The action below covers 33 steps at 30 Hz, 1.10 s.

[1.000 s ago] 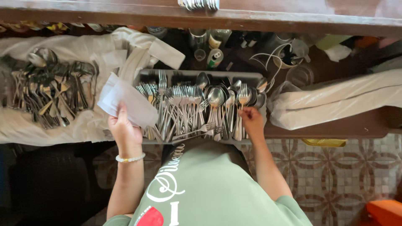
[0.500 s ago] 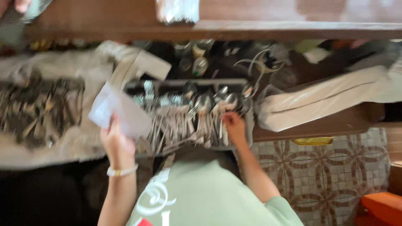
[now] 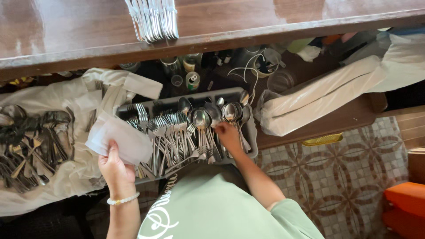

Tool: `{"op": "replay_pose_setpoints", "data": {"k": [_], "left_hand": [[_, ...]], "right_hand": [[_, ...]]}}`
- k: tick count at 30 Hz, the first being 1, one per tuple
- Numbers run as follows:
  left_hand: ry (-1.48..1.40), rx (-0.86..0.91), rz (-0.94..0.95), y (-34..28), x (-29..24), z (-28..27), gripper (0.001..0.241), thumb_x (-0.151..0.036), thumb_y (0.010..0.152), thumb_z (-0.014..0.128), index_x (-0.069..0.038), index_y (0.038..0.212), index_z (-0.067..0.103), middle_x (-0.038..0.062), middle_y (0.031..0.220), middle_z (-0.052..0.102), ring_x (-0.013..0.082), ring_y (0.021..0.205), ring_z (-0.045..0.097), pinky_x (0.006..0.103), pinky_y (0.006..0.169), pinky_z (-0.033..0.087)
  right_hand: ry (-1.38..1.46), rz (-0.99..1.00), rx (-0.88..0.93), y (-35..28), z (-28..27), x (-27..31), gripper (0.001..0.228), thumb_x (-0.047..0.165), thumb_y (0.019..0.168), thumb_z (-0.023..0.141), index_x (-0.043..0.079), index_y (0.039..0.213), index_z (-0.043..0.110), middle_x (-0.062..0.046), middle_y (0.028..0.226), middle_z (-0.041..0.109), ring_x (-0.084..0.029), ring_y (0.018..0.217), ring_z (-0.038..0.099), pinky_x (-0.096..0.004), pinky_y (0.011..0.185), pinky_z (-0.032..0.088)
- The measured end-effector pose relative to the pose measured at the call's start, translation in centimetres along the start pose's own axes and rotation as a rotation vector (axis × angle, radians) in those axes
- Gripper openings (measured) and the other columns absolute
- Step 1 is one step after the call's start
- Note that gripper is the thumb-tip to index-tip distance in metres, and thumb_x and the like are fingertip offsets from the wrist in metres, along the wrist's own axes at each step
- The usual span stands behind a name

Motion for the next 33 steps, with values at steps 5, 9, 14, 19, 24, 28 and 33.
{"op": "replay_pose_setpoints", "data": {"k": [5,9,14,19,24,28,33], "left_hand": [[0.076,-0.043,0.007,0.4,0.5,-1.4,0.021,-0.008,0.106,0.059,0.001,0.124,0.064,0.009,0.116,0.070,0.0206,0.103,0.069,0.0355,0.088,0.058],[-0.003,0.004,0.017,0.7,1.3,-1.6,0.020,-0.007,0.106,0.059,0.001,0.124,0.064,0.009,0.119,0.070,0.0193,0.107,0.069,0.0342,0.093,0.059],[-0.062,0.043,0.021,0.2,1.0,-0.8,0.022,-0.005,0.105,0.059,0.001,0.126,0.063,0.009,0.123,0.070,0.0195,0.111,0.070,0.0343,0.097,0.058],[-0.062,0.025,-0.002,0.0,0.8,-0.8,0.024,-0.005,0.104,0.059,0.001,0.126,0.064,0.010,0.122,0.071,0.0207,0.110,0.070,0.0357,0.095,0.059],[-0.080,0.020,-0.015,0.3,1.5,-1.2,0.024,-0.006,0.104,0.061,0.001,0.127,0.064,0.009,0.122,0.071,0.0206,0.109,0.070,0.0366,0.096,0.059],[-0.078,-0.014,-0.091,0.2,2.4,-1.1,0.025,-0.007,0.102,0.063,0.000,0.127,0.064,0.009,0.120,0.072,0.0206,0.107,0.071,0.0370,0.095,0.059],[0.045,0.035,-0.184,0.2,3.9,0.6,0.030,-0.015,0.098,0.065,-0.003,0.126,0.064,0.009,0.117,0.073,0.0211,0.103,0.072,0.0371,0.090,0.061]], "right_hand": [[0.683,0.005,-0.045,1.2,-3.2,-2.5,0.022,0.022,0.102,0.060,0.008,0.118,0.053,-0.009,0.077,0.062,-0.021,0.057,0.062,-0.036,0.051,0.055],[0.669,0.320,-0.040,0.9,-4.4,-4.0,0.023,0.027,0.109,0.052,0.009,0.122,0.055,-0.008,0.075,0.060,-0.016,0.050,0.056,-0.031,0.042,0.044],[0.808,0.395,-0.121,0.8,-5.3,-0.9,0.033,0.031,0.106,0.051,0.013,0.134,0.052,-0.007,0.084,0.069,-0.015,0.052,0.062,-0.029,0.044,0.048],[0.752,0.314,-0.087,1.1,-5.4,-0.1,0.035,0.027,0.107,0.056,0.008,0.136,0.063,-0.006,0.091,0.071,-0.013,0.059,0.063,-0.027,0.049,0.047],[0.844,0.398,-0.021,1.5,-5.1,-1.1,0.037,0.021,0.100,0.064,0.007,0.134,0.063,-0.005,0.094,0.074,-0.012,0.062,0.061,-0.027,0.052,0.044],[0.992,0.517,0.058,1.8,-5.2,-1.1,0.034,0.021,0.099,0.067,0.005,0.128,0.066,-0.005,0.092,0.071,-0.013,0.063,0.058,-0.029,0.053,0.044],[1.047,0.503,0.153,1.1,-6.2,1.2,0.027,0.022,0.100,0.068,0.005,0.122,0.067,-0.004,0.089,0.069,-0.013,0.066,0.058,-0.028,0.055,0.044]]}}
Point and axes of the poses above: each hand's wrist, its own y-axis towards the middle knuckle, its own z-axis out of the palm, x = y × z, the point moved 5 cm from there along y, towards the middle knuckle
